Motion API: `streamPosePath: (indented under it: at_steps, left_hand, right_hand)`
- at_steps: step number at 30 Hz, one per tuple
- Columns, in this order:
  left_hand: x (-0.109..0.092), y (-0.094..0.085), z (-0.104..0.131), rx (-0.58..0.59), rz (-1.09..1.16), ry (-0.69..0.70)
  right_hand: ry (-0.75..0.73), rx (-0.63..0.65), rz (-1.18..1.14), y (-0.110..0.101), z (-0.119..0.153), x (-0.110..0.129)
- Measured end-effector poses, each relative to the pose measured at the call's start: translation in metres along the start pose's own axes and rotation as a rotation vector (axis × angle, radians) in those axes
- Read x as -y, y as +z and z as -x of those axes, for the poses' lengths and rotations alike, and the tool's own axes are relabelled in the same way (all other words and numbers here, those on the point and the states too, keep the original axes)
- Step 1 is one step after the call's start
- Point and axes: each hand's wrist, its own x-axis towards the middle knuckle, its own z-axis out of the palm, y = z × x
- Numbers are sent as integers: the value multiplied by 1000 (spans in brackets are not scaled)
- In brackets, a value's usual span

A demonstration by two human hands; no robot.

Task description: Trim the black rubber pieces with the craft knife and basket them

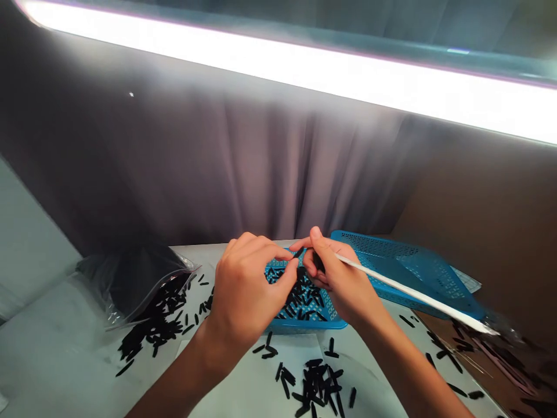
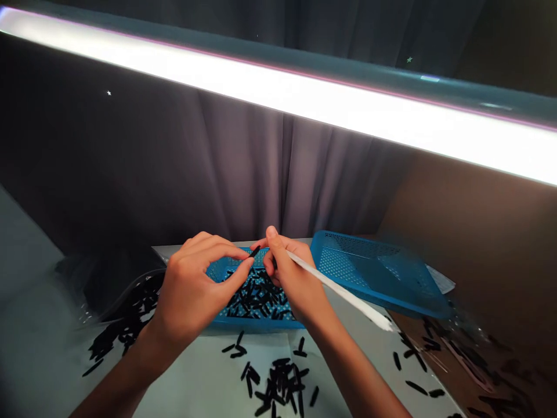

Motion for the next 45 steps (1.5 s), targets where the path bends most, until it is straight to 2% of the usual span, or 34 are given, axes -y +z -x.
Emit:
streamPosePath:
  at_steps: [6,11,23,31,45]
  left_hand:
    - [3,-13,-7,13,18,-32]
    - [-2,-18,-5,14,71,-11]
    - [-9,-27,-7,-117,77,117]
    - [-13,-29,-9,-129,111,142]
    - [-13,-30,-8,-98,182,62]
  right_hand:
    - [-107,3,226,-17,9,27]
    - [-148,42,328,-19,17,36]
    - [-166,32,331,-16,26,46]
    - [-169,49,325,-17,25,49]
    - [-235,30,323,-16,30,49]
